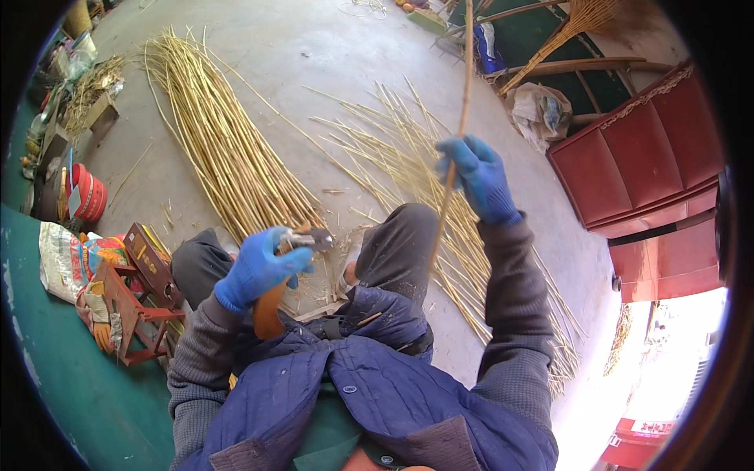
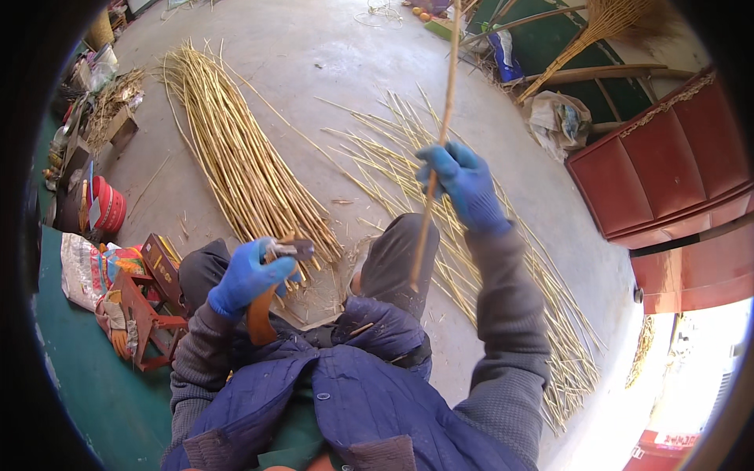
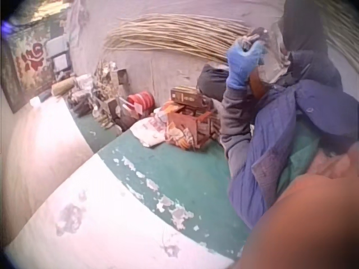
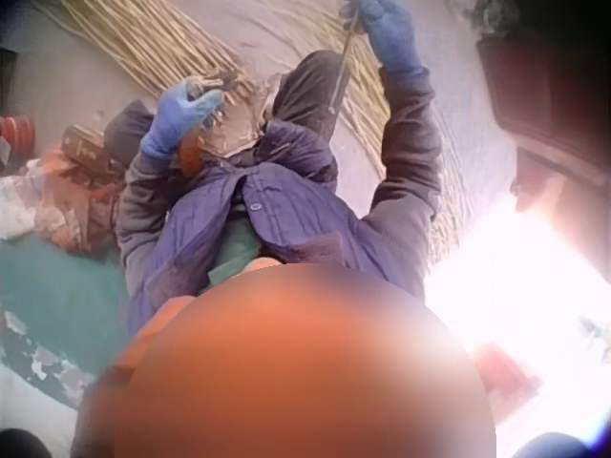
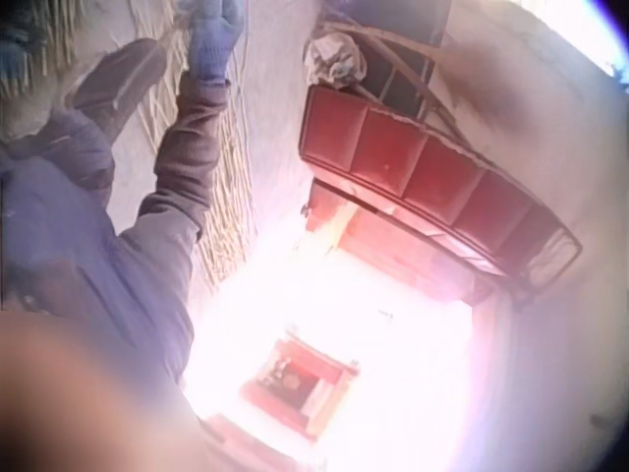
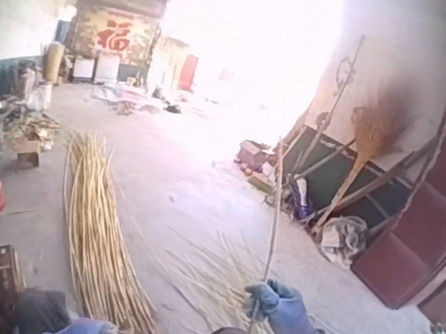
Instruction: The person sits on the floor and repeatedly peels thin wooden sticks using a handheld peeling tool. They hold each stick with one hand and draw the tool along its length to remove the outer layer, then place the peeled stick aside.
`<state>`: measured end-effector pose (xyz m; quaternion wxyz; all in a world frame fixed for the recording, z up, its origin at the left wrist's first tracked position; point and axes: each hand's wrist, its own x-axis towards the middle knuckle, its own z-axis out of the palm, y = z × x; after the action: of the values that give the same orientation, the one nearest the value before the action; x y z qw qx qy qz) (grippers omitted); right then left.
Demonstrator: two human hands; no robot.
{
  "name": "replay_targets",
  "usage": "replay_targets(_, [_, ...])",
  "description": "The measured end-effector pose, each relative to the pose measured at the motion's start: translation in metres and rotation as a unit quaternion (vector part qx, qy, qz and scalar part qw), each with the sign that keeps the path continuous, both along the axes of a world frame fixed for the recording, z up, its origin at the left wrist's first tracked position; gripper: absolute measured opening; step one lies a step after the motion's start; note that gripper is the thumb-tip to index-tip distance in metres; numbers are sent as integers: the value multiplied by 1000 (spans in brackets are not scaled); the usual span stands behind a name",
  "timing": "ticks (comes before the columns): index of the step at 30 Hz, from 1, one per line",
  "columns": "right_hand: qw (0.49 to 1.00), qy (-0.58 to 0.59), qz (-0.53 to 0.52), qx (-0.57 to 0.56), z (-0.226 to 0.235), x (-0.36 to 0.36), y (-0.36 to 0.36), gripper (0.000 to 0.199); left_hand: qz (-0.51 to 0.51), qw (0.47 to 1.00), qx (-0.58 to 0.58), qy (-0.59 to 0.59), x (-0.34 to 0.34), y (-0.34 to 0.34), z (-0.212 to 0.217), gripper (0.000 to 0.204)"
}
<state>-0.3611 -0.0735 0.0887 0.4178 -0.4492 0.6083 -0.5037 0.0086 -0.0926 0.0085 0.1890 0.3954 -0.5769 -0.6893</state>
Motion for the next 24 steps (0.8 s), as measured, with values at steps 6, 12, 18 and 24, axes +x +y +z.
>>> replay_targets(6, [992, -88, 47, -71, -21, 56, -42, 41, -52, 984, -138, -99, -11, 46, 5, 47])
replay_targets(12, [988, -110, 57, -97, -30, 75, -43, 42, -73, 968, -219, -103, -14, 53, 5, 43])
replay_targets(18, [988, -113, 50, -96, -37, 83, -40, 43, -82, 984, -130, -88, -12, 48, 13, 49])
replay_targets(24, [974, -176, 67, -127, -55, 112, -25, 39, -58, 980, -174, -81, -9, 40, 5, 40])
